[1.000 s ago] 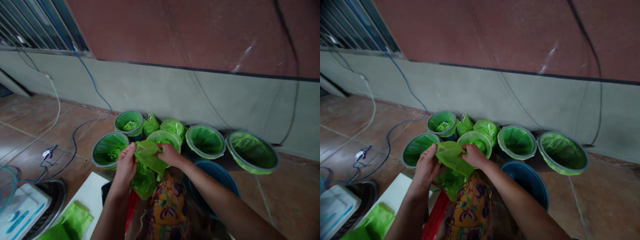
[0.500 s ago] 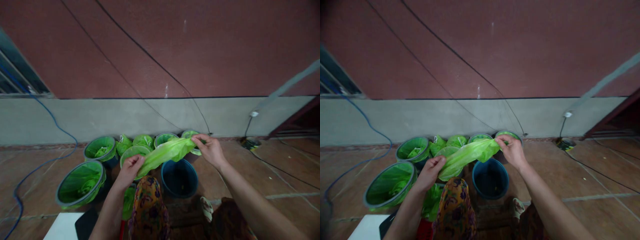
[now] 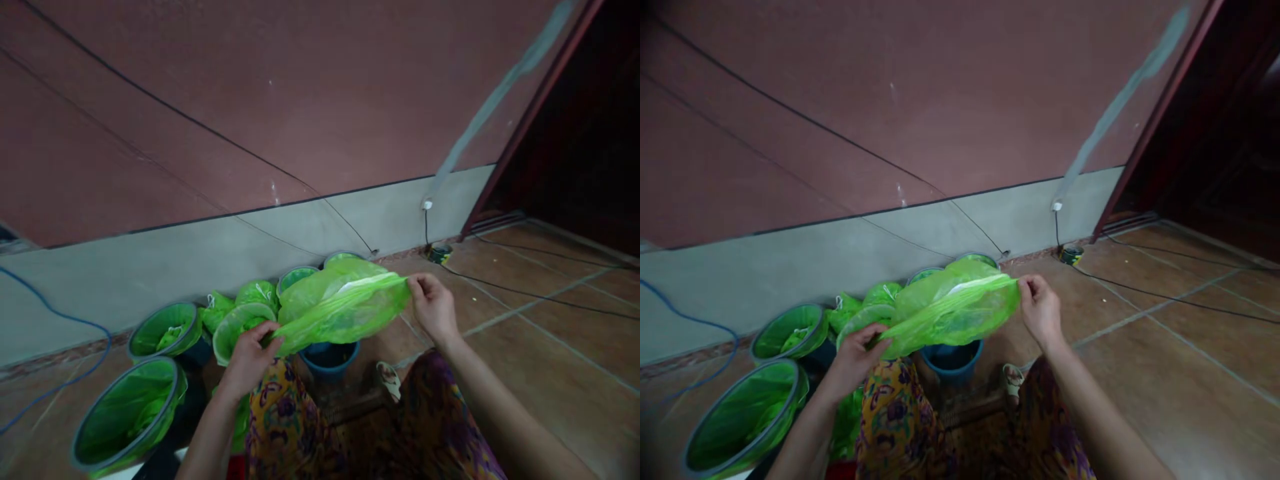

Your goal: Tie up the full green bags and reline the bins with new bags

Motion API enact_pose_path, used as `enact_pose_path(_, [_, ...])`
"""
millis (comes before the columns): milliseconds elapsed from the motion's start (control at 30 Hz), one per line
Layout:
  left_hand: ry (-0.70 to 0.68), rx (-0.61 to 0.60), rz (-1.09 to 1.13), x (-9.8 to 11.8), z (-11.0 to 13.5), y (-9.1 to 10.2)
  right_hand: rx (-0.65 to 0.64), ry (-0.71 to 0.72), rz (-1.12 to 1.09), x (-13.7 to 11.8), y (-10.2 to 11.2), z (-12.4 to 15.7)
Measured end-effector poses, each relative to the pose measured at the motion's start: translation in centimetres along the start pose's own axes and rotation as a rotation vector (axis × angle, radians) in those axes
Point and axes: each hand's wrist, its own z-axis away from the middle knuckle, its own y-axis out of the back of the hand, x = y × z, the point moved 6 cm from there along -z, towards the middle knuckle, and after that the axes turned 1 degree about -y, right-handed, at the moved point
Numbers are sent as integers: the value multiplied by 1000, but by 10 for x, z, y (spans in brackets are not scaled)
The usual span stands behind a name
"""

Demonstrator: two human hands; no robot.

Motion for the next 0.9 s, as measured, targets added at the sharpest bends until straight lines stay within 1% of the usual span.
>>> enact_pose_path(67, [-78, 167, -65, 12, -1, 6, -51, 39, 126, -7, 4, 14])
enact_pose_path(133, [-185, 277, -122, 32, 0, 7, -105, 178, 147, -33, 4, 26])
enact_pose_path(167, [-247, 301, -142, 43, 1, 6, -167, 266, 114, -50, 0, 31])
enact_pose_path(233, [-367, 298, -164, 66, 2, 0, -366, 404, 41, -83, -15, 37])
enact_pose_path(333, [-523, 213, -170, 95, 4, -9, -645, 547, 14, -118, -48, 39])
enact_pose_path(400, [-597, 150, -167, 108, 4, -12, -825, 643, 37, -129, -73, 41])
enact_pose_path(467, [-627, 127, -169, 116, 4, -10, -998, 705, 74, -130, -96, 48])
enact_pose_path(500, [-625, 129, -172, 116, 4, -7, -1058, 713, 96, -128, -104, 52])
enact_pose_path(567, [-585, 140, -180, 111, 3, 1, -1108, 678, 126, -121, -115, 55])
enact_pose_path(600, [-549, 146, -186, 105, 2, 5, -1097, 634, 124, -116, -117, 54])
enact_pose_path(633, [-500, 149, -193, 96, 1, 10, -1059, 571, 111, -111, -116, 49])
enact_pose_path(733, [-303, 138, -163, 62, -1, 26, -873, 361, 52, -91, -101, 23])
enact_pose_path(800, [-162, 98, -69, 38, -3, 35, -776, 251, 12, -77, -88, 4])
enact_pose_path(833, [-106, 80, -8, 28, -4, 39, -766, 194, -23, -71, -82, -4])
enact_pose_path(867, [-64, 71, 47, 20, -6, 43, -784, 126, -77, -64, -76, -10])
enact_pose_path(900, [-32, 74, 88, 13, -8, 47, -829, 45, -147, -58, -71, -13])
